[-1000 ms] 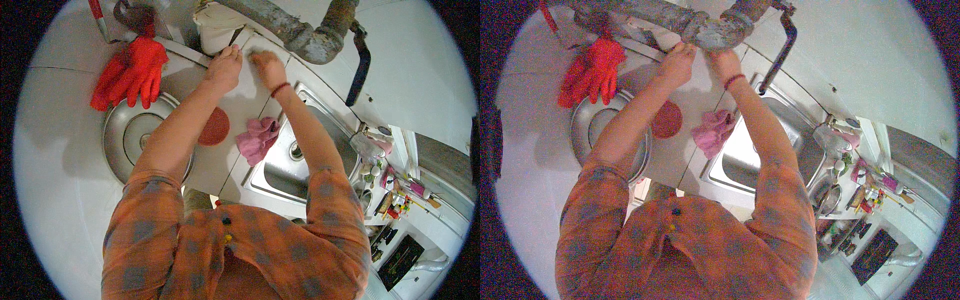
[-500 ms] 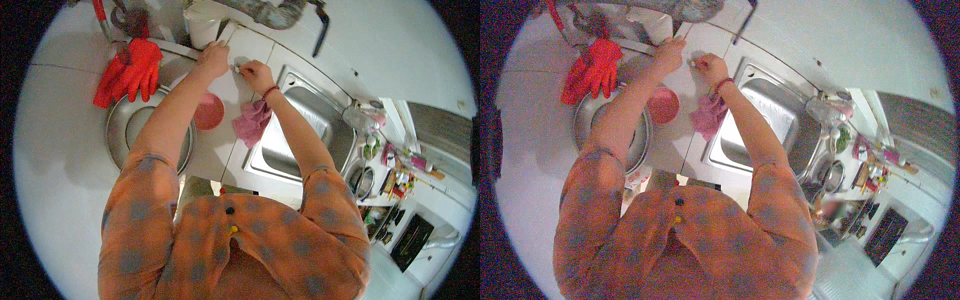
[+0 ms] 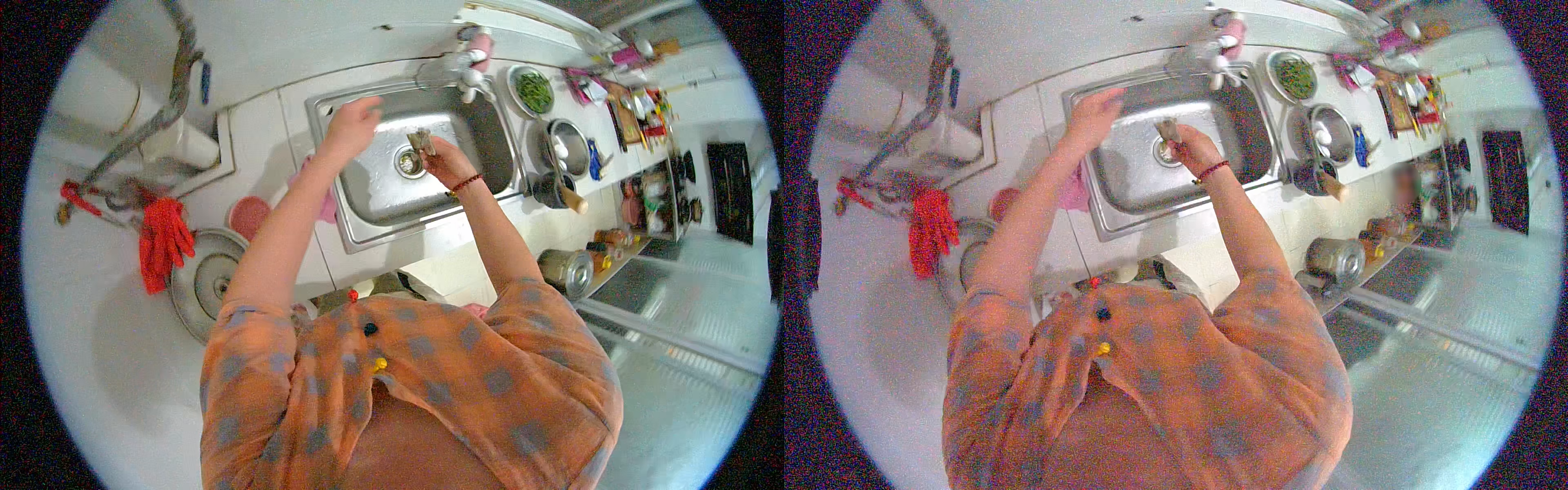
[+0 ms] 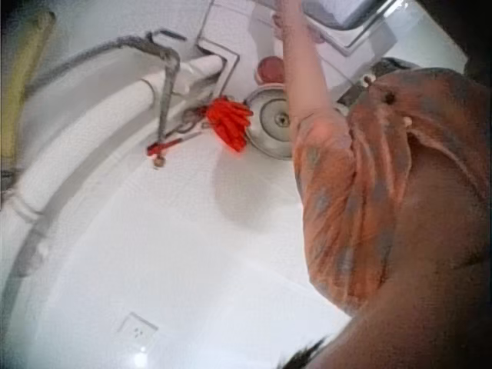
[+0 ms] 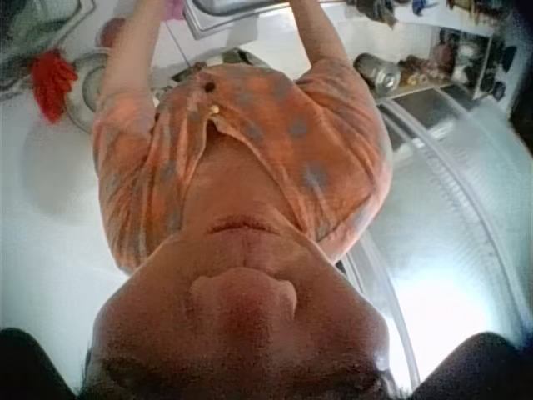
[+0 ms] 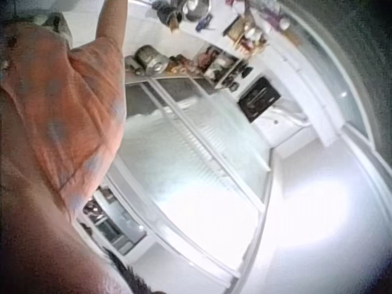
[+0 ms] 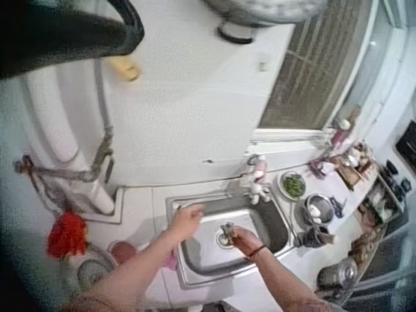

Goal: The person cleans and adjusts sink drainage pipes using a pink cloth, a red wrench, and their hands. They wipe the pipe connections, use the wrench to tighten a fitting, and rinse their hands and the cloth in the sink.

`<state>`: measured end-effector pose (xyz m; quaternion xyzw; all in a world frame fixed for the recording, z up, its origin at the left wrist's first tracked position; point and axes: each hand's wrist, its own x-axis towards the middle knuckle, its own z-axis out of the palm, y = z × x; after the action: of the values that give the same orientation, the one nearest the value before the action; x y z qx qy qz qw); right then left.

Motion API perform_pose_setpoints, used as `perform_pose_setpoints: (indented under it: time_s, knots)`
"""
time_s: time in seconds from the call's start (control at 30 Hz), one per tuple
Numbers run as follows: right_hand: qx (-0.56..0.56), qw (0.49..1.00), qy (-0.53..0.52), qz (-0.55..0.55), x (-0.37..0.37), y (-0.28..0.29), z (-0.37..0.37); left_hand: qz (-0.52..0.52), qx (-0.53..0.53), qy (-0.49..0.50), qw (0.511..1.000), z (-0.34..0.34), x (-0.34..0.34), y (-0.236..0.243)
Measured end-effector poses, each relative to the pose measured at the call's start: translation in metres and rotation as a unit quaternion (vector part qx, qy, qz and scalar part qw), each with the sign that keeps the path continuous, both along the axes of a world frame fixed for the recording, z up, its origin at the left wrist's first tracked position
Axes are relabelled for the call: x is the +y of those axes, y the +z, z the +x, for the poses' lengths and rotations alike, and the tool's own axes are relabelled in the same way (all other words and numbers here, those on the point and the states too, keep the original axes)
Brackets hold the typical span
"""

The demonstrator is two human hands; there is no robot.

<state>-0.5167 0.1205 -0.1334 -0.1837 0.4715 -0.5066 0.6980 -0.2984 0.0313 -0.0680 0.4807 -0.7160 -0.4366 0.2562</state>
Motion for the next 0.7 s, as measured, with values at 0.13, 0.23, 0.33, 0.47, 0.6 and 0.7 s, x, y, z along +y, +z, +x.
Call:
perform_pose_setpoints:
  time_s: [0.13,0.23,0.33,0.47,0.6,0.7]
  knots:
    - [-0.103,0.991,-0.088,-0.015,0.018,-0.021,-0.063,-0.313,0.022,-0.113,0.943,-0.116,0.01,0.035]
    - [-0.104,0.987,-0.12,-0.013,0.015,-0.031,-0.099,-0.455,-0.099,-0.191,0.864,-0.167,0.006,0.057]
    - [-0.11,0.987,-0.116,-0.023,0.002,-0.03,-0.093,-0.438,-0.168,-0.255,0.846,-0.176,-0.022,0.051]
    - [-0.111,0.989,-0.097,-0.015,-0.011,-0.039,-0.105,-0.404,-0.186,-0.272,0.853,-0.192,-0.027,0.059]
    - [-0.129,0.988,-0.082,-0.007,-0.027,-0.04,-0.103,-0.414,-0.231,-0.251,0.844,-0.201,-0.028,0.057]
    - [-0.14,0.987,-0.074,-0.016,-0.035,-0.037,-0.104,-0.423,-0.258,-0.231,0.837,-0.205,-0.026,0.056]
